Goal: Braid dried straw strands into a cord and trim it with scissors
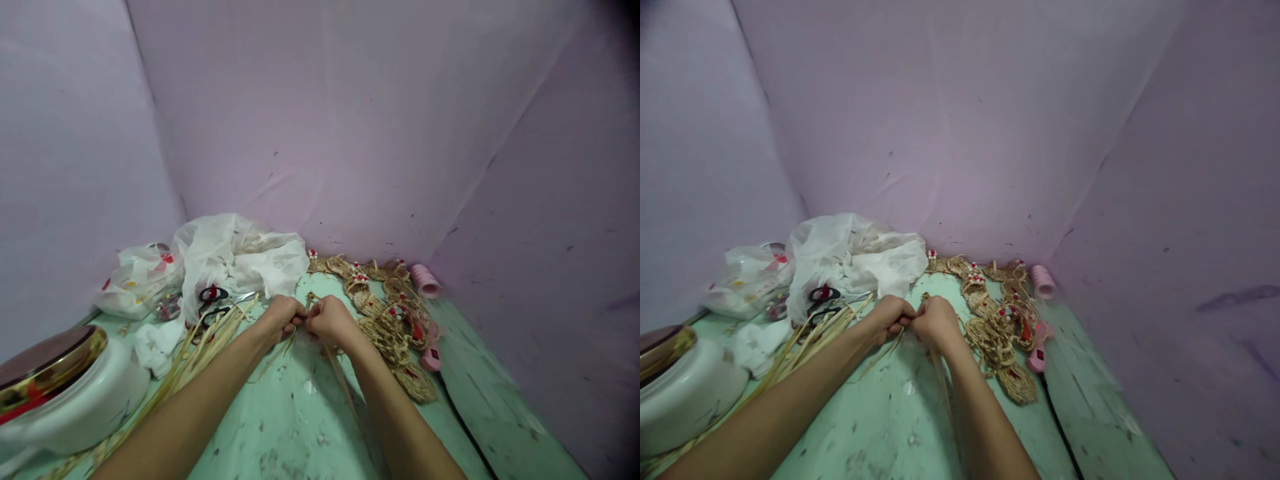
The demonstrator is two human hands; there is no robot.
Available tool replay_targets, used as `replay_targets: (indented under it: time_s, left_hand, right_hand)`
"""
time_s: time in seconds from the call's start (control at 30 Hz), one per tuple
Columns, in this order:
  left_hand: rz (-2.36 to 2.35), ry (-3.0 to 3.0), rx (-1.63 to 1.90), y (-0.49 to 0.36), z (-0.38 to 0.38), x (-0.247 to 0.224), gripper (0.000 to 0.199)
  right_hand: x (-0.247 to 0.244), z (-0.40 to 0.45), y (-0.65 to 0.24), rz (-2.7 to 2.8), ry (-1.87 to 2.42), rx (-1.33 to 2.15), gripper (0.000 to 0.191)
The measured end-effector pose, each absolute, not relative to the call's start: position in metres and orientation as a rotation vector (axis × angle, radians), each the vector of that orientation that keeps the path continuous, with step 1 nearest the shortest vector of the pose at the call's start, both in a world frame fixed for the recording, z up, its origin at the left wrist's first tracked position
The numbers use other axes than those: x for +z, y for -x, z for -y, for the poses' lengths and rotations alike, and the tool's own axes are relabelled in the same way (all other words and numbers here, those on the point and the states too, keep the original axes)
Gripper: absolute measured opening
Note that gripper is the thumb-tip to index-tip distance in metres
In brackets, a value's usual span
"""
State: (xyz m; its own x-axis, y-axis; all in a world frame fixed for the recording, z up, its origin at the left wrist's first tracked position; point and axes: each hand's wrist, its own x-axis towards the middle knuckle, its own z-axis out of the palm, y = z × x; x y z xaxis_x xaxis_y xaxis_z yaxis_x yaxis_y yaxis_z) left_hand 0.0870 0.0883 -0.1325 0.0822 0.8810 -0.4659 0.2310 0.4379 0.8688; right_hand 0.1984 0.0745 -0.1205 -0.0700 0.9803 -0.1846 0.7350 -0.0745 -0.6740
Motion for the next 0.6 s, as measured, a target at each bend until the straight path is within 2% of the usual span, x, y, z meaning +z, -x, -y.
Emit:
replay_targets:
  time_s: [0.17, 0.33, 0.4, 0.5, 0.6]
  left_hand:
    - [-1.342, -1.044, 0.600, -0.078, -0.089, -0.130, 0.013]
    - [-1.303, -1.021, 0.552, -0.076, -0.090, -0.126, 0.013]
    - [-1.301, -1.031, 0.538, -0.075, -0.091, -0.126, 0.011]
    - [-1.278, -1.057, 0.536, -0.076, -0.090, -0.127, 0.008]
    - [-1.273, -1.103, 0.549, -0.078, -0.089, -0.128, 0.012]
  right_hand:
    - [-0.112, -0.073, -0.207, 1.770, 1.679, 1.227, 0.012]
    - [-0.105, -0.080, -0.221, 1.213, 1.718, 1.272, 0.006]
    - [-0.107, -0.080, -0.218, 1.087, 1.699, 1.392, 0.003]
    - [-0.116, -0.079, -0.207, 1.066, 1.587, 1.553, 0.005]
    - [-0.128, -0.079, -0.200, 1.115, 1.563, 1.533, 0.012]
